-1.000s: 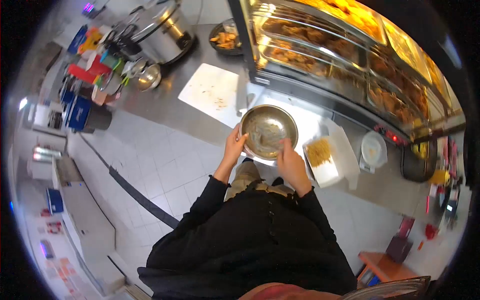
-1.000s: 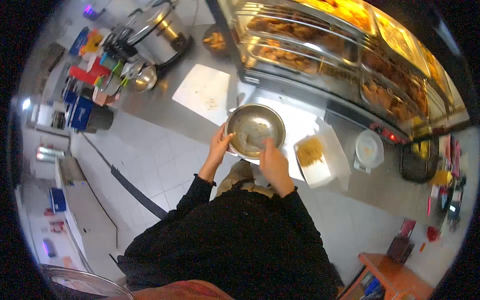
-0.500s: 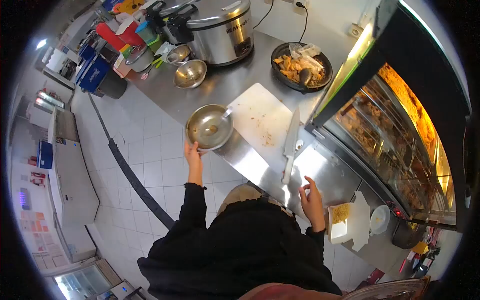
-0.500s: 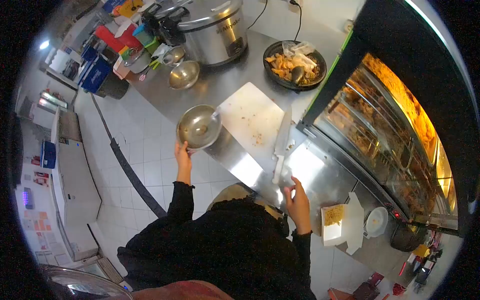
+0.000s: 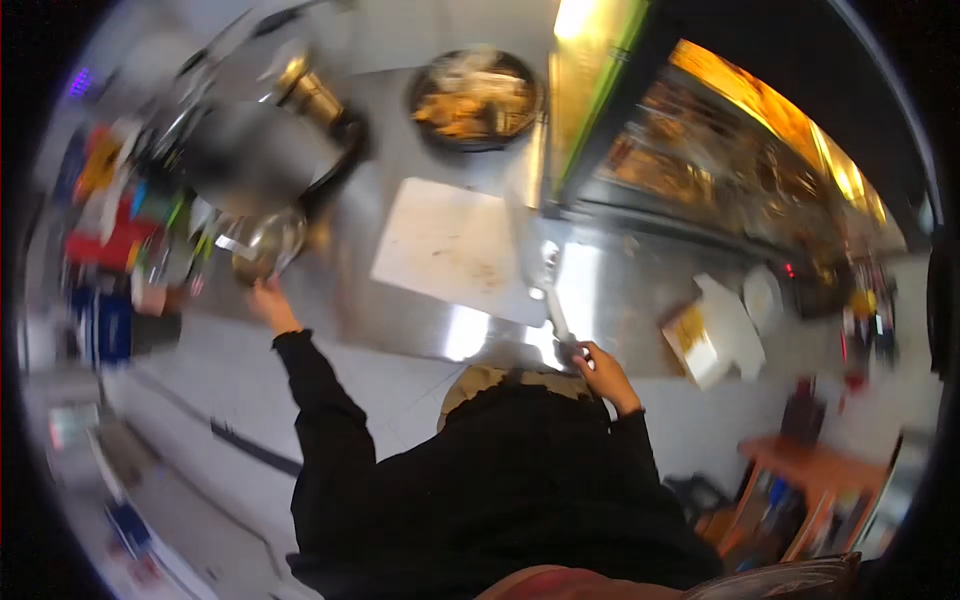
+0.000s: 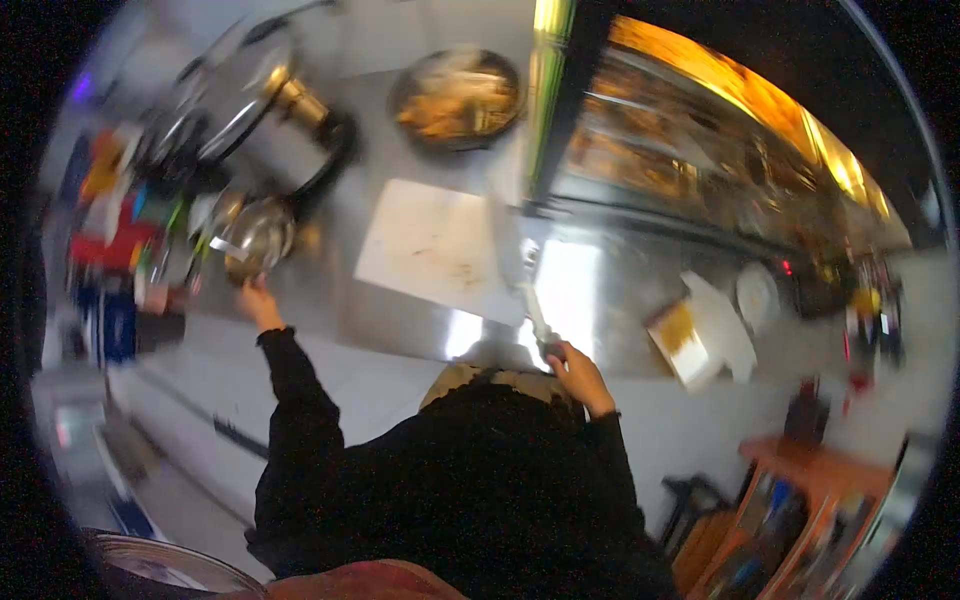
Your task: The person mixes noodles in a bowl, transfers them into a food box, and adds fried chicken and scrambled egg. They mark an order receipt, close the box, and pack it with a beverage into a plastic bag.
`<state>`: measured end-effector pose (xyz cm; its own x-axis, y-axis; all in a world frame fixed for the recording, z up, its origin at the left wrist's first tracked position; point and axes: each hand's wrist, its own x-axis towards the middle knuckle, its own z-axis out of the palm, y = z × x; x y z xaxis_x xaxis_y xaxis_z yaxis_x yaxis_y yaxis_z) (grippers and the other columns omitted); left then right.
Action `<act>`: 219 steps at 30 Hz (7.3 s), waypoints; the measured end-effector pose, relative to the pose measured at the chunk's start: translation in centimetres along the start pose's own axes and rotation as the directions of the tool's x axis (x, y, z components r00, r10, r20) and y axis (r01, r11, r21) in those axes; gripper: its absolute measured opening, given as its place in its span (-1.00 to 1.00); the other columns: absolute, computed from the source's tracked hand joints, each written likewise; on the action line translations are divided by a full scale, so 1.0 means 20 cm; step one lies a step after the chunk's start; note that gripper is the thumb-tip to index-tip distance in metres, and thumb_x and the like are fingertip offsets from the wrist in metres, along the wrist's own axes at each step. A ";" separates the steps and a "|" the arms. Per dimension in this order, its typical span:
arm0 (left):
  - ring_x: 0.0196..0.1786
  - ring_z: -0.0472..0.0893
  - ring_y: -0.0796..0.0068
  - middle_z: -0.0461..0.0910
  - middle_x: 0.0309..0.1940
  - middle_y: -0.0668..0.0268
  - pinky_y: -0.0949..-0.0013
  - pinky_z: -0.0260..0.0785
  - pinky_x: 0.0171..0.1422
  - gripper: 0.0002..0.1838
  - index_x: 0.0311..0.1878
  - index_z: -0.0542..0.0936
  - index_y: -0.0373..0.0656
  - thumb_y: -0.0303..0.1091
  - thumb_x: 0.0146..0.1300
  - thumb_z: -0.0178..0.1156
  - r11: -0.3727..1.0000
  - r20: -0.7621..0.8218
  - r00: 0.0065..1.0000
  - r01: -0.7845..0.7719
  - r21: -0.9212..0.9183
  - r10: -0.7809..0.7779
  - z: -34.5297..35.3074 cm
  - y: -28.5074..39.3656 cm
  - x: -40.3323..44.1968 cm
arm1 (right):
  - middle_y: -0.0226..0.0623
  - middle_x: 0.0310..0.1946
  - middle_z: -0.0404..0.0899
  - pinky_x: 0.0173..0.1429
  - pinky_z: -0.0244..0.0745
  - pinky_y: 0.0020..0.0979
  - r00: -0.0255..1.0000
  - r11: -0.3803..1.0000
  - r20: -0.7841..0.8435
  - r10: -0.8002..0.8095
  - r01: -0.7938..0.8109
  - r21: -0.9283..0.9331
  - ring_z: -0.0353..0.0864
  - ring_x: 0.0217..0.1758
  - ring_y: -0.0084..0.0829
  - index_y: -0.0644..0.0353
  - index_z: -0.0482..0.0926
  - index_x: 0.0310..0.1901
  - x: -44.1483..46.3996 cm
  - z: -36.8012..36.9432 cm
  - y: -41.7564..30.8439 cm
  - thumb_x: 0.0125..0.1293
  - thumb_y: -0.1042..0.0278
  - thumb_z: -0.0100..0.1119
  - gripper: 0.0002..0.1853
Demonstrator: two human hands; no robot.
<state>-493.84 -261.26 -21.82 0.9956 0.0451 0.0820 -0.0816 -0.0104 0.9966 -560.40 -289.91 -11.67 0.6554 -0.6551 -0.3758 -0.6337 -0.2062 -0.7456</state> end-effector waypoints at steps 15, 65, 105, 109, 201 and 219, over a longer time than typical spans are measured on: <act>-0.23 0.55 0.11 0.50 -0.26 -0.15 0.16 0.43 -0.23 -0.54 -0.24 0.45 -0.42 -0.08 0.22 0.17 0.909 -0.481 0.819 -0.111 0.402 0.313 1.02 0.48 -0.43 | 0.04 -0.14 0.41 -0.44 0.53 -0.21 0.216 0.294 -0.268 0.939 -0.100 0.951 0.51 -0.46 -0.19 0.12 -0.01 0.27 -0.56 -0.19 0.94 0.30 -0.34 -0.20 -0.25; -0.30 0.46 0.50 0.50 -0.38 0.51 0.40 0.22 -0.19 -0.70 -0.26 0.66 -0.04 -0.46 -0.17 0.27 0.400 0.529 -0.158 -0.487 -0.777 0.834 1.53 1.37 -3.19 | -0.21 0.38 0.11 0.26 0.08 0.38 0.824 -0.522 -0.512 -0.241 0.335 0.784 0.12 0.36 0.17 -0.32 0.09 0.38 0.03 -1.11 -0.22 0.26 -0.46 -0.37 -0.28; -0.43 0.57 0.55 0.44 -0.36 0.31 0.46 0.56 -0.40 -0.71 0.04 0.48 -0.20 -0.35 0.28 0.16 0.856 0.816 0.259 0.141 0.498 -0.517 1.71 0.39 -3.88 | 0.07 0.07 0.41 0.29 0.24 -0.14 0.395 0.976 -0.910 -0.124 -0.118 -0.184 0.38 0.15 -0.01 0.31 0.23 0.26 0.28 -2.65 1.40 -0.11 -0.10 0.43 -0.03; -0.41 0.60 0.49 0.45 -0.33 0.28 0.43 0.58 -0.38 -0.69 0.06 0.43 -0.20 -0.36 0.28 0.17 0.815 0.770 0.272 0.262 0.517 -0.577 1.68 0.40 -3.94 | -0.06 0.05 0.44 0.02 0.45 -0.22 0.522 0.784 -0.846 0.106 0.480 0.394 0.49 0.00 -0.15 0.21 0.27 0.23 0.25 -2.64 1.50 0.01 0.13 0.36 -0.24; -0.44 0.17 0.66 0.18 -0.33 0.37 0.57 0.11 -0.40 -0.46 -0.17 0.22 -0.10 -0.57 -0.15 0.35 0.981 0.480 0.859 -0.192 -0.018 0.177 1.80 1.11 -3.61 | -0.05 0.27 0.24 0.38 0.13 -0.23 0.860 0.662 -0.173 -0.480 0.484 0.572 0.18 0.36 -0.16 0.26 0.12 0.33 0.16 -0.77 0.72 0.38 0.06 -0.04 -0.38; -0.17 0.54 0.06 0.57 -0.27 0.05 0.13 0.37 -0.04 -0.74 -0.28 0.53 -0.23 -0.21 0.20 0.05 0.851 0.082 0.911 -0.408 0.330 0.404 1.83 0.13 -1.12 | -0.15 0.04 0.34 0.04 0.39 -0.31 0.135 0.889 -0.884 0.448 -0.177 0.423 0.39 0.02 -0.29 0.33 0.24 0.17 -0.34 -1.09 1.99 0.33 0.17 0.09 -0.48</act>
<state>-514.67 -298.92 -21.36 0.8777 -0.0452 0.4771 -0.4602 -0.3571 0.8129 -599.02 -309.56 -26.81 -0.5586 -0.8231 0.1021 -0.5052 0.2400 -0.8290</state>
